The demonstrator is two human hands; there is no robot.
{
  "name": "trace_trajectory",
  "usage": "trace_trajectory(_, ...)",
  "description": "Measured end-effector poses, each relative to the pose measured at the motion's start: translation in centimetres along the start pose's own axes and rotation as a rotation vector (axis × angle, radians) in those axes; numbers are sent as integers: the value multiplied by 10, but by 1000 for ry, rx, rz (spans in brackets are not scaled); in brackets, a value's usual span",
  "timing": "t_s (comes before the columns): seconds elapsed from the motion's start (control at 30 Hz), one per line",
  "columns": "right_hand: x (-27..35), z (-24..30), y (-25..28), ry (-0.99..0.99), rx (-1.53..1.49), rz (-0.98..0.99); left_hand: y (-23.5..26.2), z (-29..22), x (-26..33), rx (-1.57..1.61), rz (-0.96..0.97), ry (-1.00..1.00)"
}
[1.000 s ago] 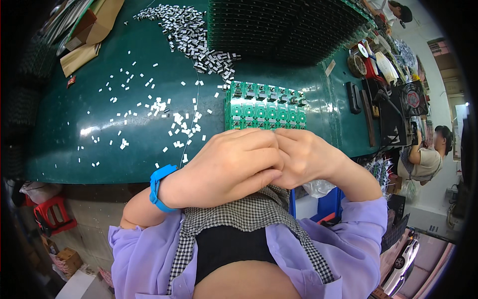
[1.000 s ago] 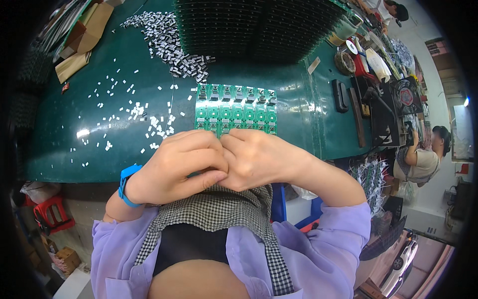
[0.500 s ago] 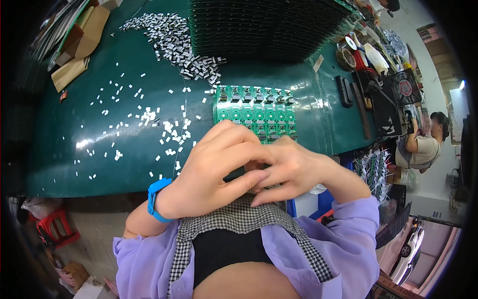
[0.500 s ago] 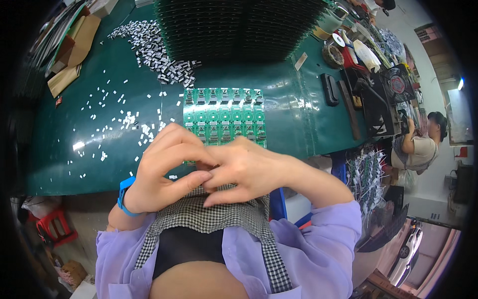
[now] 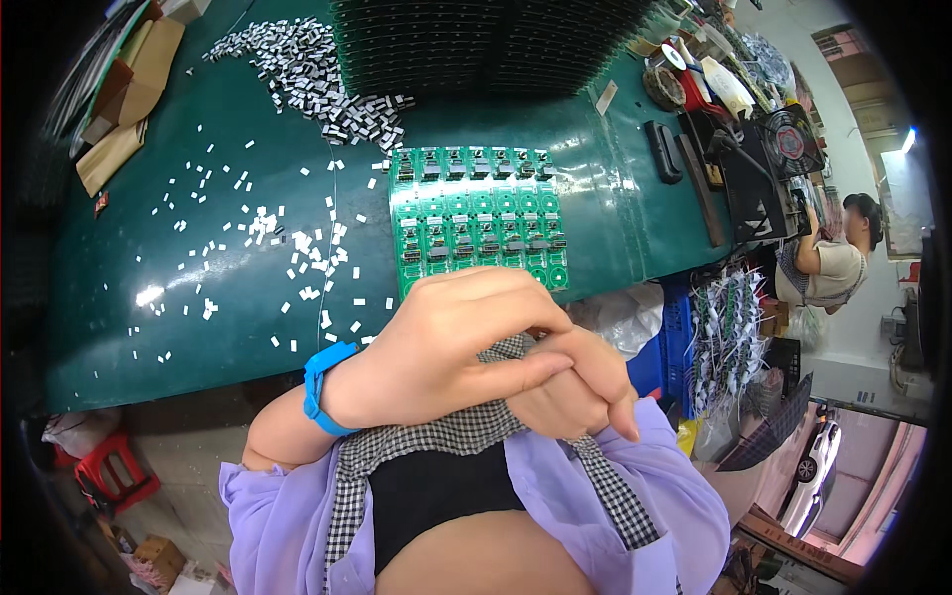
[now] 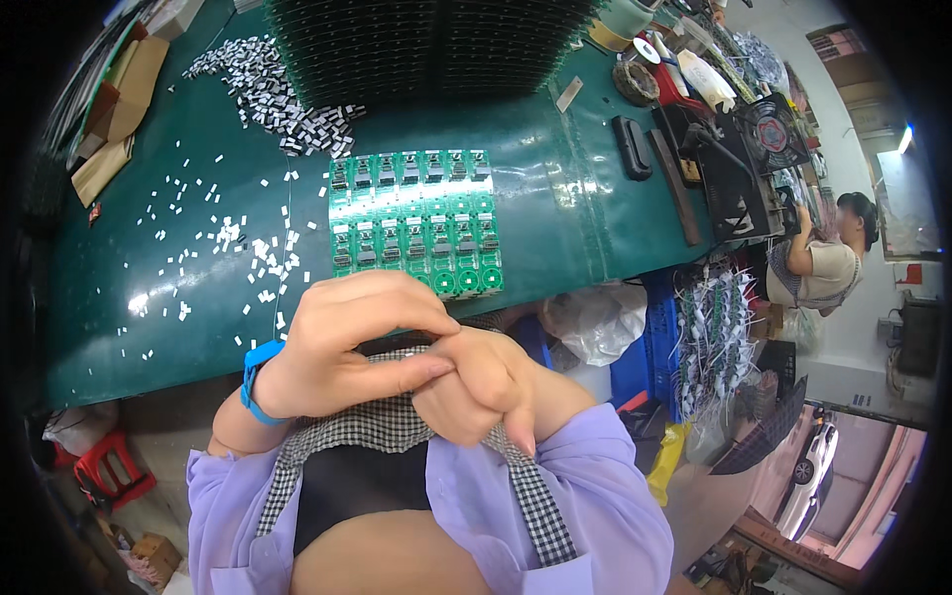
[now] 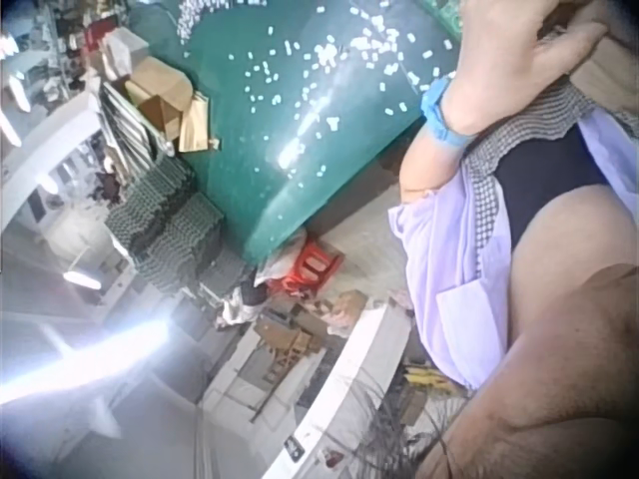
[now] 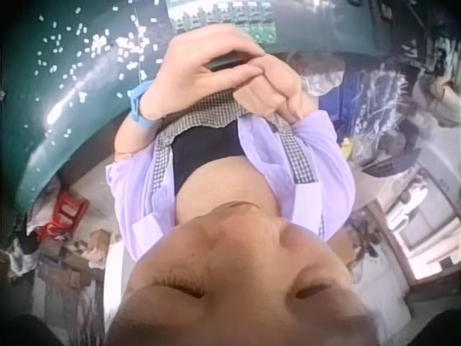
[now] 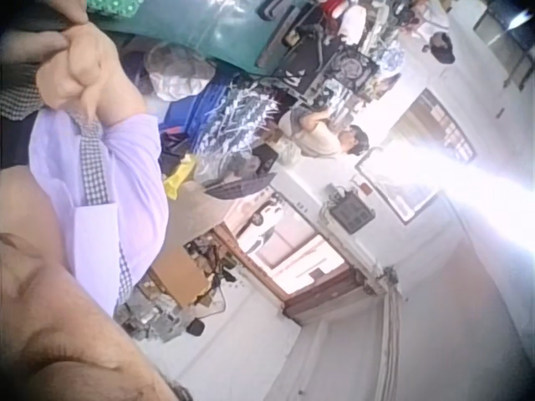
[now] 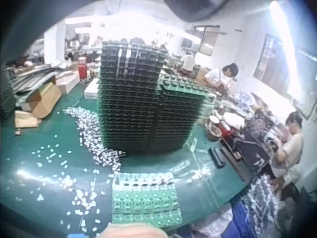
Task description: The person assembles small silver electronic components onto green circuit boards by hand.
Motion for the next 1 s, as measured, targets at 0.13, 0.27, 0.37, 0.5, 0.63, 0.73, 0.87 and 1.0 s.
trace_trajectory(0.13, -7, 5, 1, 36, -124, -3, -4, 5, 0, -101, -31, -2)
trace_trajectory(0.27, -8, 6, 1, 36, -170, 48, -6, 12, 1, -62, -44, 58)
trace_trajectory(0.37, -3, 6, 3, 69, -191, -3, -7, 11, 0, -41, -55, 74)
trace_trajectory(0.5, -1, 7, 1, 88, -174, 56, -8, 13, -1, -32, -45, 101)
trace_trajectory(0.63, -4, 9, 6, 84, -200, -20, -8, 17, 0, -22, -42, 129)
trace_trajectory(0.73, -6, 9, 5, 78, -205, -21, -8, 18, 0, -10, -42, 136)
trace_trajectory(0.87, -6, 10, 6, 76, -209, -46, -7, 20, 1, -9, -49, 134)
trace_trajectory(1.0, -5, 10, 7, 76, -211, -49, -7, 20, 1, -7, -41, 135)
Point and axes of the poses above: each hand's wrist, its own x-axis away from the middle knuckle, its own y-axis out of the back of the hand, z = x × y, the point moved 7 cm from there along -x, towards the middle knuckle
